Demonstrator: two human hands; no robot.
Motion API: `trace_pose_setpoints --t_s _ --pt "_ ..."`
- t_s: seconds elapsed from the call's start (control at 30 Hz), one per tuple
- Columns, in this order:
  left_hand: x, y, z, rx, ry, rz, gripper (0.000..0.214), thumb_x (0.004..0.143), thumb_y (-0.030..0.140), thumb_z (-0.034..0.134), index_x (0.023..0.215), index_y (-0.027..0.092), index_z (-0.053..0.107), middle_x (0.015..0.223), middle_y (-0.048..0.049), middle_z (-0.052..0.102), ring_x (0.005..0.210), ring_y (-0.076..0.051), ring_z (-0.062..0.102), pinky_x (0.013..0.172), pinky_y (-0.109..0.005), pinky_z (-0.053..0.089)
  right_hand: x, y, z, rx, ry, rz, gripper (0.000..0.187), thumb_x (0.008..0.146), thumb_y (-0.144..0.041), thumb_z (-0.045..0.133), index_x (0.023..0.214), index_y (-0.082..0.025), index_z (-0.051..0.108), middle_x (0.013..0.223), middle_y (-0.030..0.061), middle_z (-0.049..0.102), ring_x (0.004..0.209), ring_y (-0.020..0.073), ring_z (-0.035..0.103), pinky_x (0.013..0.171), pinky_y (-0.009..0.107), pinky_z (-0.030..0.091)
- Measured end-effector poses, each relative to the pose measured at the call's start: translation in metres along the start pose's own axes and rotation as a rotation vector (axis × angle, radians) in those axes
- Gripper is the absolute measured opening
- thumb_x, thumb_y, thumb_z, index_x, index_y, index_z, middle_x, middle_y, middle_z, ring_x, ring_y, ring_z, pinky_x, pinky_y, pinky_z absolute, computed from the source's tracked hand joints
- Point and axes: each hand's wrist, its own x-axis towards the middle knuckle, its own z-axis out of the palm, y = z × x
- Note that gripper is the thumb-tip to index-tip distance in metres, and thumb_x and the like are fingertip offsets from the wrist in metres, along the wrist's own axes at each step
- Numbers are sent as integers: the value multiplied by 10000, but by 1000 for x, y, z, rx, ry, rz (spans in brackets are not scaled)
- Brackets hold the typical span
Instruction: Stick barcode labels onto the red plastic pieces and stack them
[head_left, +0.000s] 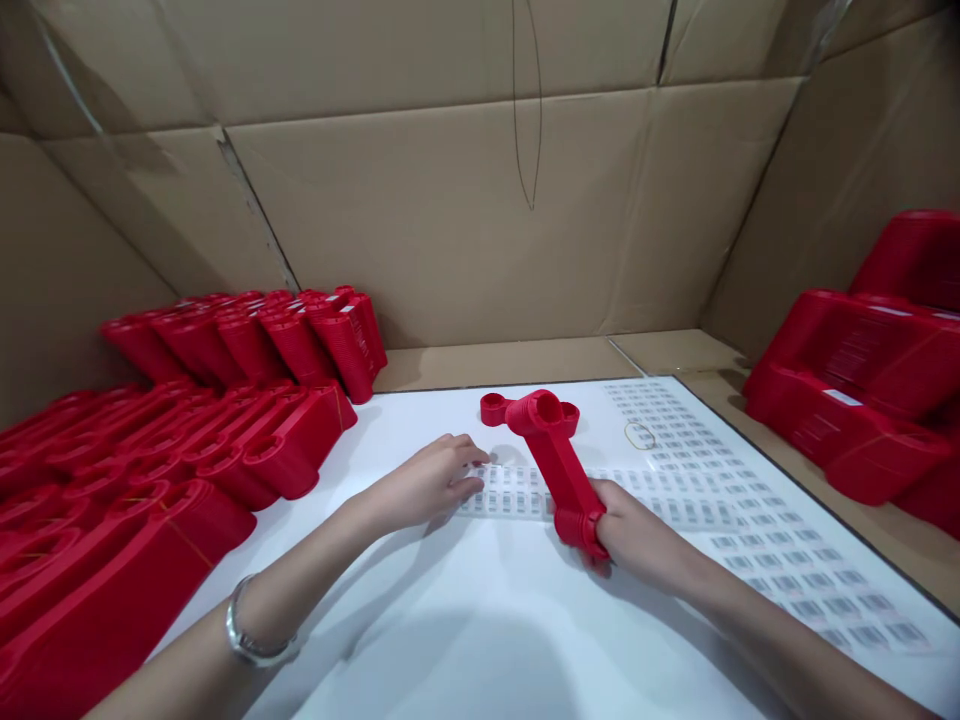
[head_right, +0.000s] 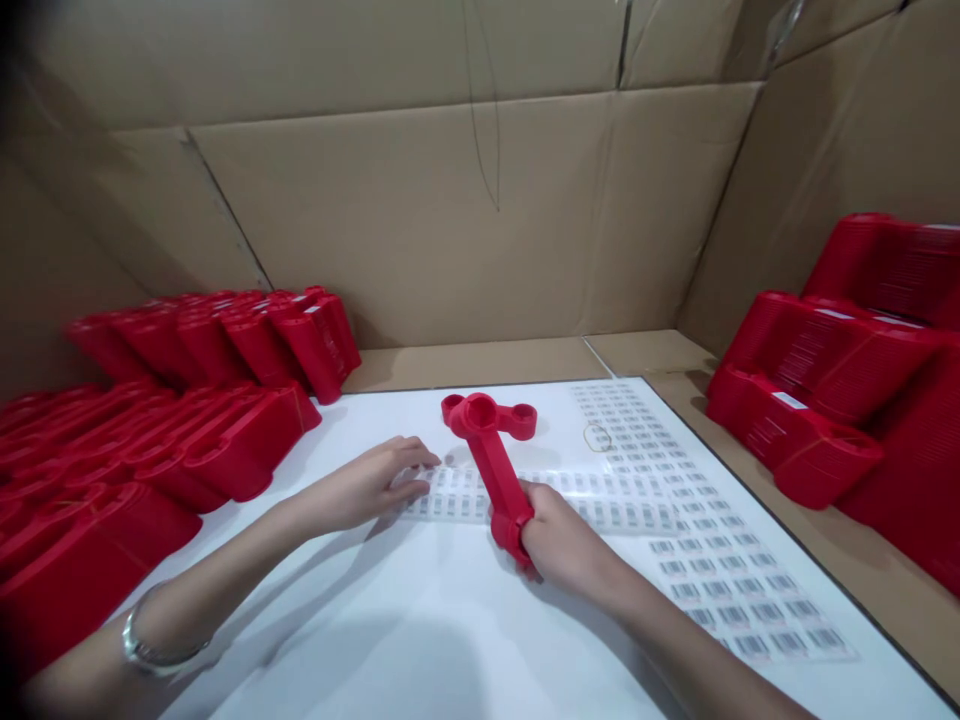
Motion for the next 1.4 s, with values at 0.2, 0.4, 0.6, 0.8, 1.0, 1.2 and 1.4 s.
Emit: trace_pose_setpoints --t_s 0.2,0.4,0.6,0.8,1.0,1.2,1.4 --pt "-2 5 9 -4 72 -129 230 832 266 466 973 155 610 958 -69 549 882 -217 520 767 -336 408 -1 0 0 -26 -11 -2 229 607 -129 370 816 -156 459 614 -16 440 470 76 387 413 199 302" --pt "-11 3 24 -65 192 -185 177 829 282 485 907 169 595 958 -53 531 856 -195 525 754 -322 415 2 4 1 -79 -24 -49 173 599 -118 360 747 -161 439 590 -16 421 468 78 383 407 199 307" --pt "-21 25 16 -15 278 -7 182 878 243 414 799 172 562 926 -52 529 830 -174 506 719 -308 412 6 2 2 -155 38 28 140 589 -111 364 709 -173 399 600 -7 444 461 92 419 398 208 318" --pt "-30 70 3 -251 361 84 164 878 266 475 784 172 571 782 -20 567 729 -133 503 658 -252 397 3 -1 11 -447 185 -31 121 616 -91 374 684 -175 428 640 17 527 523 117 443 475 235 312" --pt "-23 89 13 -617 390 -156 240 843 353 526 738 147 593 697 -13 576 635 -114 467 582 -230 361 -3 -4 16 -600 199 -22 128 640 -86 374 687 -174 455 678 31 593 587 143 497 527 247 320" --pt "-17 85 24 -755 402 -257 288 783 411 586 686 139 585 605 9 504 561 -89 381 527 -213 303 -7 -10 20 -556 174 17 115 651 -93 388 686 -179 457 653 23 585 563 142 490 507 245 299" --pt "-14 87 28 -811 414 -287 285 772 410 599 705 133 593 617 5 504 570 -89 393 529 -211 304 -6 -7 18 -603 204 2 108 642 -101 383 663 -183 450 657 21 576 560 143 483 497 247 294"
